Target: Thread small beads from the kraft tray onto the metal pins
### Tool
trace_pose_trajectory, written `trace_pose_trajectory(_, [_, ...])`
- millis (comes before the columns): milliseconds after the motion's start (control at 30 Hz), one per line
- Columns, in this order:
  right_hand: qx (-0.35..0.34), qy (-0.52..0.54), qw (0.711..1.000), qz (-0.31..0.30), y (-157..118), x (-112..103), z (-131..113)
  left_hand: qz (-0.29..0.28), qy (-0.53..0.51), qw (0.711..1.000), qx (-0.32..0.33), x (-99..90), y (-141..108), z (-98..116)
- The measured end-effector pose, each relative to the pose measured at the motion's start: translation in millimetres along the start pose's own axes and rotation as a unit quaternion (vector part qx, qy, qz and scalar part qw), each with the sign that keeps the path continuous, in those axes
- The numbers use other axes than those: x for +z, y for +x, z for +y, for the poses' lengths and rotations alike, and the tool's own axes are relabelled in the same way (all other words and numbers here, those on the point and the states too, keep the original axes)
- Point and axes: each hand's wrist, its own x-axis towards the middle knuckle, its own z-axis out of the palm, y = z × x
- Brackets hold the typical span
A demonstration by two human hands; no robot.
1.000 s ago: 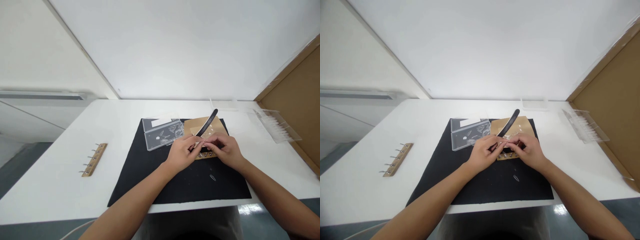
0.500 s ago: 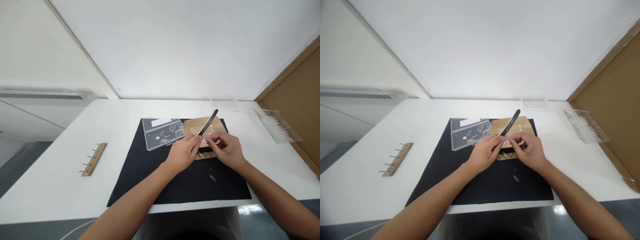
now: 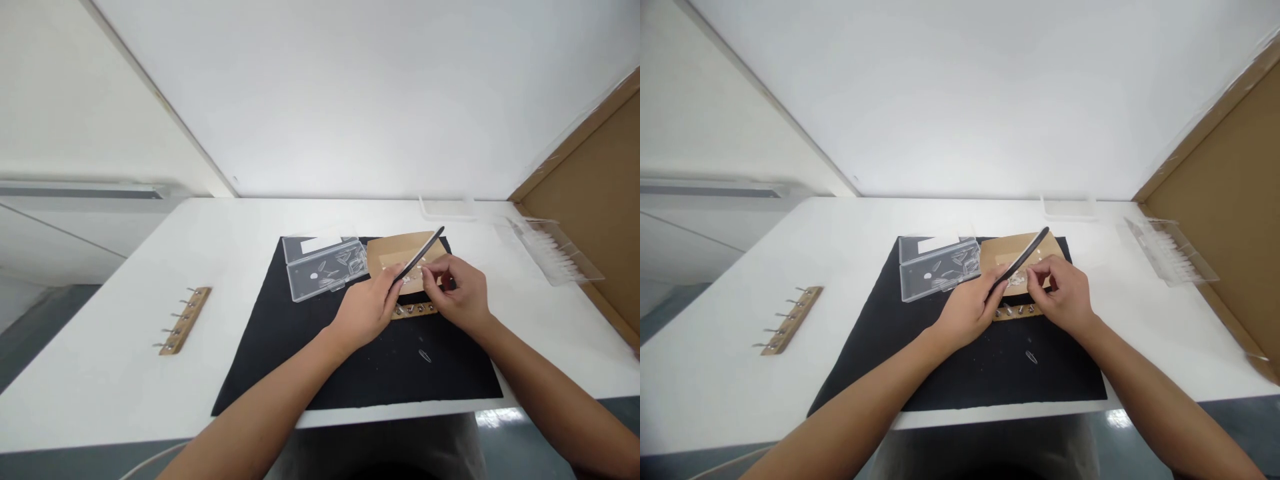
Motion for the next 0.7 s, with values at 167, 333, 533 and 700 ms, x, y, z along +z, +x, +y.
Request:
trace_pose_trajectory(167, [-0.010,-0.027,1.000,0.001,-1,1,4,0.026,0.003,0.999,0.042,2.1,-1,-2])
trace_pose_trajectory(333, [0.008,-0.045,0.998,-0.038,-4,0,12,0.050,0.021,0.997,0.061,3.1,-2,-4])
trace_pose_trajectory(533, [0.003,-0.051,0.997,-0.065,-5,-1,8,0.060,0.060,0.993,0.082,5.1,-4,-4])
trace_pose_trajectory(700, [0.032,-0.052,0.997,-0.041,-4,-4,3,0.059,0.068,0.993,0.082,5.1,-4,-4])
